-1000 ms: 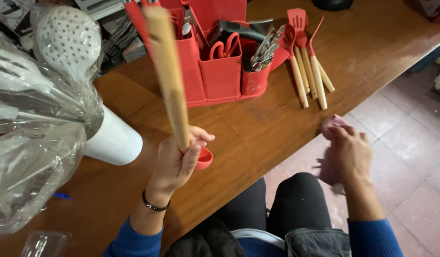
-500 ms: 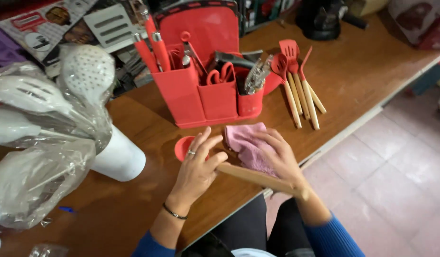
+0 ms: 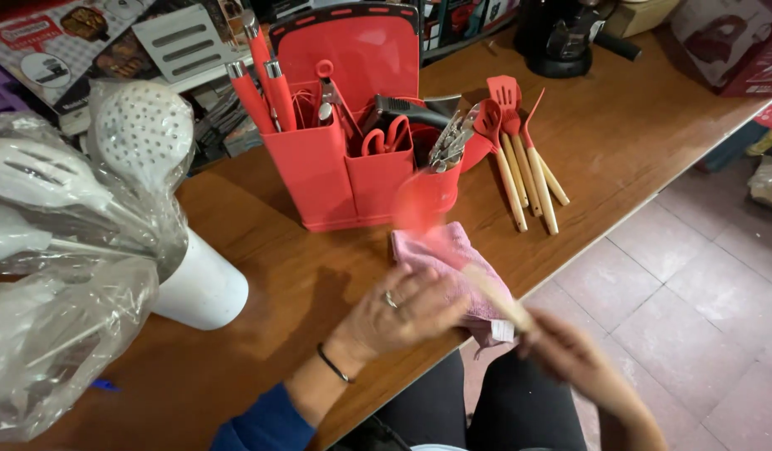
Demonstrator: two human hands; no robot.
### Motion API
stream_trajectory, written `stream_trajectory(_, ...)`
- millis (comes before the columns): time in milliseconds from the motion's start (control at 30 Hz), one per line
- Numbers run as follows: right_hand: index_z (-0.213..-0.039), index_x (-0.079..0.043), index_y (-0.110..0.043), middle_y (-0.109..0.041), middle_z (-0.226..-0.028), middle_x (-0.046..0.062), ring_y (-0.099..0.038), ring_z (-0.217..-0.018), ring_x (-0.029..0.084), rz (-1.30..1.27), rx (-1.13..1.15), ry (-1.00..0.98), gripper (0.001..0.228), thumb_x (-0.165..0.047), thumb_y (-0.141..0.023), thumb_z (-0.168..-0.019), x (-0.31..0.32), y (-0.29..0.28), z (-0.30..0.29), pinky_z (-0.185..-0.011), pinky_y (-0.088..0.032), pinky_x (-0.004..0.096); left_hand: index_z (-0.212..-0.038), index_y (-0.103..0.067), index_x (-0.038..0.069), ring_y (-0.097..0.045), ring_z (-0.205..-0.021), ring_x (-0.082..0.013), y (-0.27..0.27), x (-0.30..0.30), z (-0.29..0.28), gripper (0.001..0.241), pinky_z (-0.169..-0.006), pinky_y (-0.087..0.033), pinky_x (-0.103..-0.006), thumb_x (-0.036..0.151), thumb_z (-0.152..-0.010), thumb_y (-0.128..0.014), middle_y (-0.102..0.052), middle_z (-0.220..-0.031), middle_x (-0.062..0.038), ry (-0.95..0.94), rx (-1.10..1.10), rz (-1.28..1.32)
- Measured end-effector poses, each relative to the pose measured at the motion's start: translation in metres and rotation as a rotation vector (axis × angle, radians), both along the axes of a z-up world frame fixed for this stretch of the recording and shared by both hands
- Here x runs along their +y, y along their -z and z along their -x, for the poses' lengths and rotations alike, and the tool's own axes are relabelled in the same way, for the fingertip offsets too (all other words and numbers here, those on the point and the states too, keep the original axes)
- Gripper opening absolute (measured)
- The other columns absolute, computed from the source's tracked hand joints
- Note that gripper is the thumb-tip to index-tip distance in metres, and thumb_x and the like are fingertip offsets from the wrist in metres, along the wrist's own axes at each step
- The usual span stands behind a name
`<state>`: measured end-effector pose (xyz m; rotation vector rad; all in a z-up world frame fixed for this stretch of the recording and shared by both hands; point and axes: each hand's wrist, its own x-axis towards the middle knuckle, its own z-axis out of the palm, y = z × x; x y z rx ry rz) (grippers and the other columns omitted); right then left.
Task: Cleaning and organizing various kitchen utensils and tools using a cloth and a storage rack
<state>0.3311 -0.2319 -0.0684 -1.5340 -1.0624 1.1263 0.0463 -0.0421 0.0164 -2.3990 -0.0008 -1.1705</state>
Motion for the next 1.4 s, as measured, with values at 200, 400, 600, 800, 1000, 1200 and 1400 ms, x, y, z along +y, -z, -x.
stream_trajectory(200, -0.142, 0.003, -0.057, -0.060, -0.081, 0.014, -0.052, -0.052, 0.018, -0.443, -0.233, 0.544, 0.034, -0.017, -0.056, -0.115, 0.082, -0.041, -0.022, -0.044, -0.040, 0.027, -0.139, -0.061, 0.028, -0.050, -0.141, -0.0324, 0.057, -0.009, -0.016, 0.057, -0.119, -0.037, -0.0532, 0.057, -0.090, -0.065, -0.053, -0.149, -0.012, -0.008, -0.082, 0.420)
stream_trajectory(400, -0.134, -0.002, -0.061, -0.068, -0.120, 0.026, -0.060, -0.109, 0.047, -0.165, -0.968, 0.595, 0.043, -0.030, -0.049, -0.104, 0.203, 0.022, -0.104, -0.088, -0.045, 0.056, -0.133, -0.061, 0.010, -0.044, -0.143, -0.0416, 0.031, -0.008, 0.010, 0.048, -0.120, -0.034, -0.0598, 0.045, -0.100, -0.065, -0.043, -0.152, -0.022, -0.050, 0.025, 0.617)
stream_trajectory(600, -0.128, -0.004, -0.062, -0.062, -0.108, 0.031, -0.055, -0.093, 0.055, -0.237, -1.212, 0.618, 0.033, -0.022, -0.051, -0.104, 0.254, 0.038, -0.109, -0.083, -0.045, 0.062, -0.129, -0.061, 0.008, -0.043, -0.142, -0.0476, 0.047, 0.003, 0.015, 0.041, -0.117, -0.036, -0.0621, 0.041, -0.105, -0.055, -0.044, -0.149, -0.025, -0.027, -0.007, 0.648)
stream_trajectory(800, -0.123, -0.034, -0.078, -0.075, -0.117, -0.001, -0.057, -0.096, 0.032, -0.347, -1.572, 0.796, 0.029, -0.035, -0.065, -0.097, 0.248, 0.050, -0.099, -0.076, -0.042, 0.048, -0.122, -0.064, 0.009, -0.049, -0.139, -0.0446, 0.052, 0.006, 0.008, 0.034, -0.118, -0.037, -0.0580, 0.038, -0.104, -0.059, -0.051, -0.145, -0.021, 0.019, -0.021, 0.685)
stream_trajectory(1000, -0.123, -0.032, -0.078, -0.075, -0.125, -0.003, -0.058, -0.106, 0.032, -0.281, -1.439, 0.726, 0.029, -0.044, -0.064, -0.101, 0.238, 0.034, -0.089, -0.086, -0.039, 0.048, -0.123, -0.062, 0.007, -0.047, -0.141, -0.0459, 0.047, 0.015, 0.008, 0.039, -0.119, -0.034, -0.0600, 0.041, -0.105, -0.053, -0.051, -0.144, -0.021, 0.014, -0.007, 0.759)
stream_trajectory(1200, -0.120, -0.018, -0.085, -0.078, -0.128, 0.001, -0.067, -0.111, 0.028, -0.620, -1.532, 0.904, 0.024, -0.030, -0.075, -0.101, 0.225, 0.003, -0.063, -0.092, -0.045, 0.042, -0.124, -0.060, 0.002, -0.052, -0.136, -0.0425, -0.015, 0.045, 0.017, 0.039, -0.114, -0.043, -0.0531, 0.035, -0.104, -0.057, -0.055, -0.138, -0.021, -0.089, -0.226, 0.660)
stream_trajectory(1400, -0.128, 0.014, -0.068, -0.051, -0.133, 0.029, -0.047, -0.119, 0.044, -1.102, -1.178, 0.817, 0.033, -0.001, -0.072, -0.098, 0.214, -0.079, 0.024, -0.102, -0.043, 0.057, -0.133, -0.055, -0.002, -0.045, -0.143, -0.0392, -0.061, 0.092, 0.031, 0.042, -0.121, -0.044, -0.0494, 0.025, -0.102, -0.064, -0.049, -0.143, -0.021, -0.254, -0.652, 0.594)
